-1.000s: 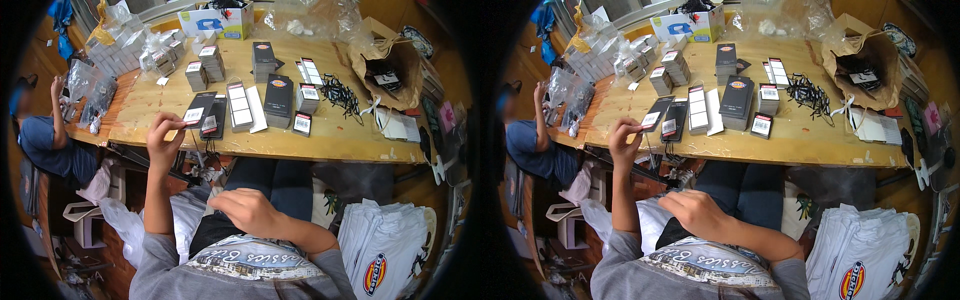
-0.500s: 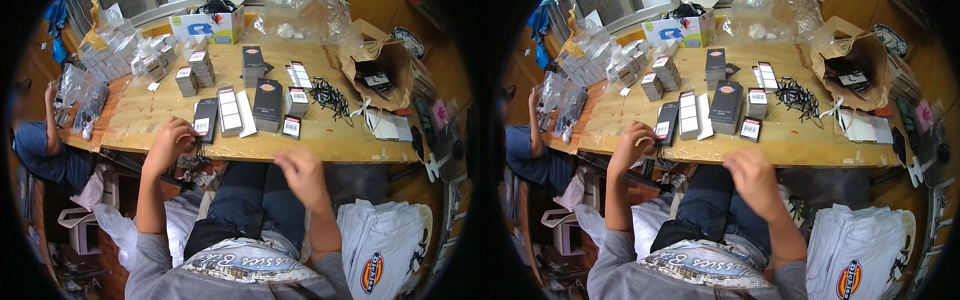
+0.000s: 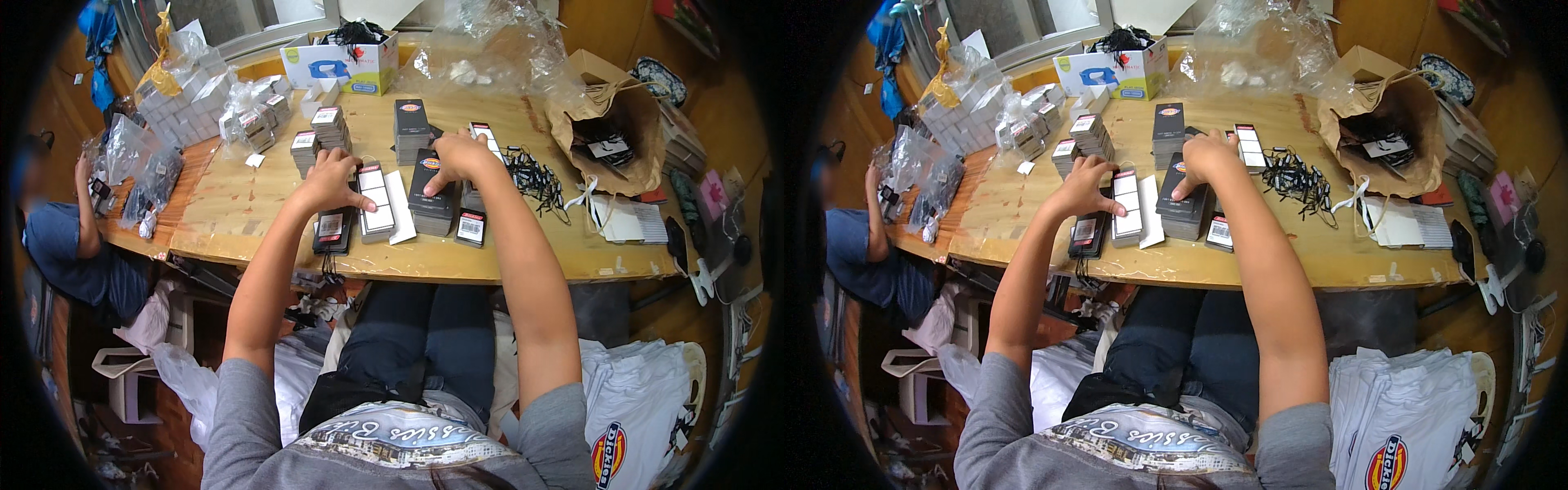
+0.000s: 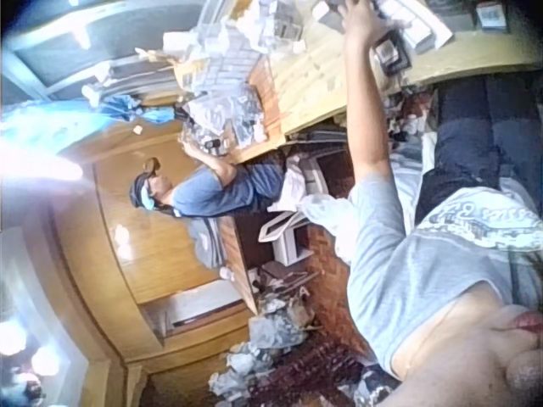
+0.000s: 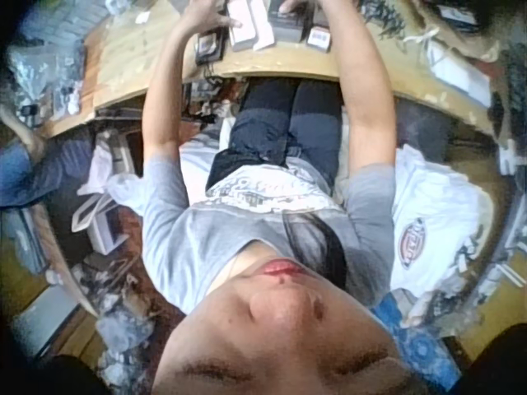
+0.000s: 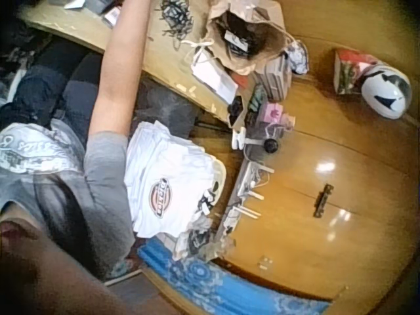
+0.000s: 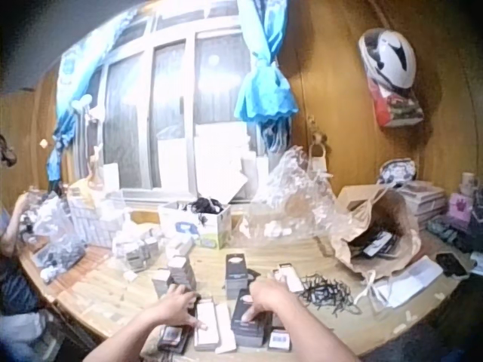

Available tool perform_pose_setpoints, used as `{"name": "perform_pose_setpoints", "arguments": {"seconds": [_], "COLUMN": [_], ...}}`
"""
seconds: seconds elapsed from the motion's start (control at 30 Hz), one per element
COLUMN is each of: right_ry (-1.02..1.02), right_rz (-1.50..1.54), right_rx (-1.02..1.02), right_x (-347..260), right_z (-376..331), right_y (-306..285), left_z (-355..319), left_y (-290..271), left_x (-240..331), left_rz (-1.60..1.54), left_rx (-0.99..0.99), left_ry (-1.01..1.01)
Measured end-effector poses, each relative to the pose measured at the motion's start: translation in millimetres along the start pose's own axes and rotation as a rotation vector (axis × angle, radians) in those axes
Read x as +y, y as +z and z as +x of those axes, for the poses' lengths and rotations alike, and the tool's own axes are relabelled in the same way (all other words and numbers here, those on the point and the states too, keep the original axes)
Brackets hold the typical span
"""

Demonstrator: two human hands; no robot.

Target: The person repeatedly picks up small black tags and plastic fasteners from a table, threads the fasteners through the tags, and places the assembled tags into stacks. The person handles tags and fasteners one at a time throughout the clip.

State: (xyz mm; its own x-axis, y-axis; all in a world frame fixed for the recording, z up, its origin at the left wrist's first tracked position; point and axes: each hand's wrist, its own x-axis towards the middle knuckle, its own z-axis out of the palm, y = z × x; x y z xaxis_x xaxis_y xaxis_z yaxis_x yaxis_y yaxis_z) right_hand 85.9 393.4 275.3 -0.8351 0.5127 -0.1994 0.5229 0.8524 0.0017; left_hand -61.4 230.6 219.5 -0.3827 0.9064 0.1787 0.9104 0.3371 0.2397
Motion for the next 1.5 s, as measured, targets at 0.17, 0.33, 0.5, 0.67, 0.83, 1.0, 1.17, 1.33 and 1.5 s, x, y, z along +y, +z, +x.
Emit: {"name": "perform_pose_setpoints", "arguments": {"seconds": [0.17,0.33,0.5,0.67,0.83,1.0,1.17,1.33,1.5], "right_ry": [0.006,-0.026,-0.124,-0.134,-0.110,-0.124,-0.184,-0.346,-0.444], "right_rz": [0.059,0.130,0.283,0.523,0.810,1.056,1.233,1.387,1.442], "right_rx": [0.118,0.226,0.309,0.444,0.477,0.472,0.521,0.440,0.439], "right_x": [2,5,11,8,6,12,17,11,-8], "right_z": [-2,-4,2,-2,0,-7,-22,-58,-88], "right_y": [4,7,12,9,5,-1,-7,-4,19], "left_z": [-6,-6,-6,-9,-8,-4,-1,-20,-52], "left_y": [-1,12,41,28,45,52,50,9,-15], "left_x": [13,21,-10,0,-21,-33,-37,3,70], "left_rz": [-0.008,-0.570,-1.020,-1.108,-0.902,-0.680,-0.595,-1.310,-1.268], "left_rx": [0.220,0.404,0.605,0.516,0.577,0.564,0.662,0.888,0.604], "left_ry": [0.021,-0.190,-0.260,-0.410,-0.385,-0.418,-0.456,-0.241,-0.117]}}
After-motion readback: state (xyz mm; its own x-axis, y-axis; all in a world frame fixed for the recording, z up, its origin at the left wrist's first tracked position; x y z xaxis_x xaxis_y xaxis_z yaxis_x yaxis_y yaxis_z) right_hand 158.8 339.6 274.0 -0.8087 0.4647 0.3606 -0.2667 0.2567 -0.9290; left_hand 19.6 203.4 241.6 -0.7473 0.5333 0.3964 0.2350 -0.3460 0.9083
